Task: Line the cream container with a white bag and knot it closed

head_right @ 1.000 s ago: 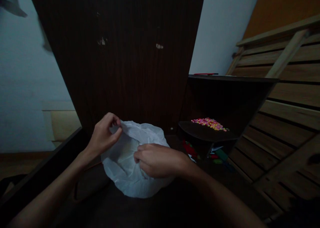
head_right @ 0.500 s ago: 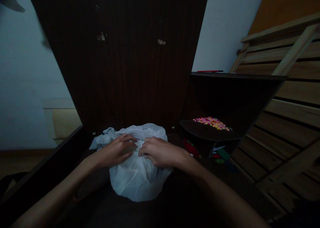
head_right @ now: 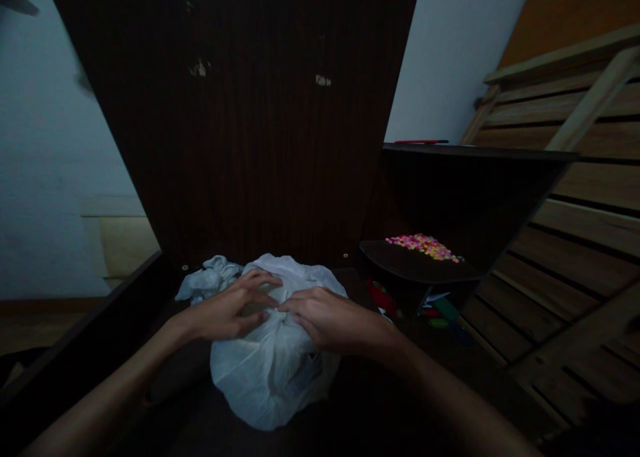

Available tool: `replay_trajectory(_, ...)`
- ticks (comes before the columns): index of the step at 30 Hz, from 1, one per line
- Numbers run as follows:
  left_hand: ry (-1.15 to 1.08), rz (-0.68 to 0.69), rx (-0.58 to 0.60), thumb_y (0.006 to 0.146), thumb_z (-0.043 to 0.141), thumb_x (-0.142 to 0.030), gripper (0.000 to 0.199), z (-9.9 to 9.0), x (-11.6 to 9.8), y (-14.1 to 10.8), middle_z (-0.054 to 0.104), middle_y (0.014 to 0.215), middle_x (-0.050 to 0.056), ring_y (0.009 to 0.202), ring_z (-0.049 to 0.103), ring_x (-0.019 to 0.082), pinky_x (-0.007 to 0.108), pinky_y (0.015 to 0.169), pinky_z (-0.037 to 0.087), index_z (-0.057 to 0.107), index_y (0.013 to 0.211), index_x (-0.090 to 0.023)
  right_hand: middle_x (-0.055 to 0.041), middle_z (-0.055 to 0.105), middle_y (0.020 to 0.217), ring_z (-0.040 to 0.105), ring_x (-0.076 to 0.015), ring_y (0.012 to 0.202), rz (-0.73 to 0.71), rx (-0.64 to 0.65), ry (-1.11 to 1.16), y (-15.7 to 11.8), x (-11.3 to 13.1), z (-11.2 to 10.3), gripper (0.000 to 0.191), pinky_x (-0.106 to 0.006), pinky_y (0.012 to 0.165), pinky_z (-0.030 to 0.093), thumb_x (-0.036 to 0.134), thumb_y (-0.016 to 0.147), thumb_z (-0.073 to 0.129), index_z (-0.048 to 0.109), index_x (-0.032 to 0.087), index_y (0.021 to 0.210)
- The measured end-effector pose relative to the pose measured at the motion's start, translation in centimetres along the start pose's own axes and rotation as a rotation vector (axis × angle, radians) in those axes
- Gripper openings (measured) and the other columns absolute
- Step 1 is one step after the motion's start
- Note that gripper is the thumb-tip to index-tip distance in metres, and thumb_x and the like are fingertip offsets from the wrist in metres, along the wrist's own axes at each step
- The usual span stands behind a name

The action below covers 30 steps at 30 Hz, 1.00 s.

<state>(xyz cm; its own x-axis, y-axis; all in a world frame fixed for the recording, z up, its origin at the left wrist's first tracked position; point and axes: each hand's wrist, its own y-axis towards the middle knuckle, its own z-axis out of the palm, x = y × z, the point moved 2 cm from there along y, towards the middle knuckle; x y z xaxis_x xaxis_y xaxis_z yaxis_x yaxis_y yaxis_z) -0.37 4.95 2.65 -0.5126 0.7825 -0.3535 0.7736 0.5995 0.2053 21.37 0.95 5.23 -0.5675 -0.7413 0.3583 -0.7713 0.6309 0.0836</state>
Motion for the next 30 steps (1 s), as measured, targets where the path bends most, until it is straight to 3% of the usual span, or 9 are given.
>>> replay_trajectory(6, -0.091, 0.012, 0.025, 0.083, 0.078, -0.034, 0.028, 0.0, -0.4, -0.1, 0.054, 0.151, 0.007, 0.146, 0.040, 0.033, 0.052, 0.121, 0.033, 0.078, 0.110, -0.027, -0.0136, 0.060, 0.137, 0.055, -0.0305, 0.128, 0.080, 0.056, -0.175, 0.2, -1.5, 0.4, 0.036, -0.048, 0.108, 0.044, 0.024, 0.095, 0.058, 0.065, 0.019, 0.130)
replay_trajectory(8, -0.095, 0.025, 0.020, 0.080, 0.081, -0.029, 0.025, 0.0, -0.5, -0.3, 0.053, 0.151, 0.006, 0.147, 0.039, 0.032, 0.052, 0.121, 0.033, 0.079, 0.105, -0.027, -0.0147, 0.056, 0.139, 0.052, -0.0329, 0.129, 0.139, 0.079, -0.209, 0.2, -1.6, 0.5, 0.031, -0.050, 0.106, 0.045, 0.026, 0.097, 0.056, 0.069, 0.020, 0.124)
replay_trajectory(11, -0.091, 0.030, 0.006, 0.080, 0.076, -0.014, 0.017, -0.1, -0.4, -0.6, 0.055, 0.149, 0.005, 0.147, 0.040, 0.029, 0.048, 0.121, 0.035, 0.079, 0.094, -0.025, -0.0151, 0.056, 0.130, 0.055, -0.0308, 0.122, 0.189, 0.077, -0.204, 0.3, -1.6, 0.5, 0.024, -0.048, 0.102, 0.047, 0.025, 0.099, 0.052, 0.074, 0.017, 0.104)
replay_trajectory(13, -0.098, 0.026, -0.014, 0.084, 0.071, -0.014, 0.014, -0.4, -0.3, -0.8, 0.057, 0.145, 0.006, 0.144, 0.043, 0.027, 0.045, 0.120, 0.037, 0.078, 0.091, -0.024, -0.0142, 0.058, 0.121, 0.057, -0.0275, 0.114, 0.200, 0.061, -0.190, 0.4, -1.6, 0.5, 0.022, -0.044, 0.100, 0.048, 0.022, 0.099, 0.051, 0.072, 0.015, 0.095)
replay_trajectory(18, -0.095, -0.023, -0.042, 0.097, 0.058, -0.024, 0.016, -1.5, 0.7, -1.8, 0.059, 0.143, 0.006, 0.138, 0.050, 0.025, 0.043, 0.118, 0.041, 0.074, 0.094, -0.023, -0.0118, 0.058, 0.116, 0.059, -0.0221, 0.098, 0.206, -0.006, -0.193, 0.3, -1.3, 0.2, 0.015, -0.037, 0.086, 0.050, 0.021, 0.099, 0.052, 0.065, 0.014, 0.099)
replay_trajectory(24, 0.053, -0.098, -0.149, 0.100, 0.051, -0.027, 0.022, -2.2, 3.1, -2.9, 0.058, 0.145, 0.011, 0.135, 0.054, 0.028, 0.045, 0.117, 0.043, 0.072, 0.100, -0.019, -0.0076, 0.063, 0.101, 0.060, -0.0188, 0.084, 0.226, -0.002, -0.264, -1.3, -0.9, 0.7, 0.017, -0.032, 0.072, 0.043, 0.020, 0.101, 0.047, 0.062, 0.016, 0.092)
replay_trajectory(30, 0.204, -0.187, -0.154, 0.094, 0.055, -0.030, 0.021, -2.2, 4.1, -3.7, 0.040, 0.162, 0.011, 0.154, 0.025, 0.040, 0.066, 0.123, 0.020, 0.072, 0.092, -0.018, -0.0082, 0.065, 0.100, 0.060, -0.0185, 0.080, 0.294, -0.062, -0.333, -3.1, -1.4, 0.5, 0.020, -0.033, 0.068, 0.038, 0.019, 0.100, 0.047, 0.062, 0.016, 0.088)
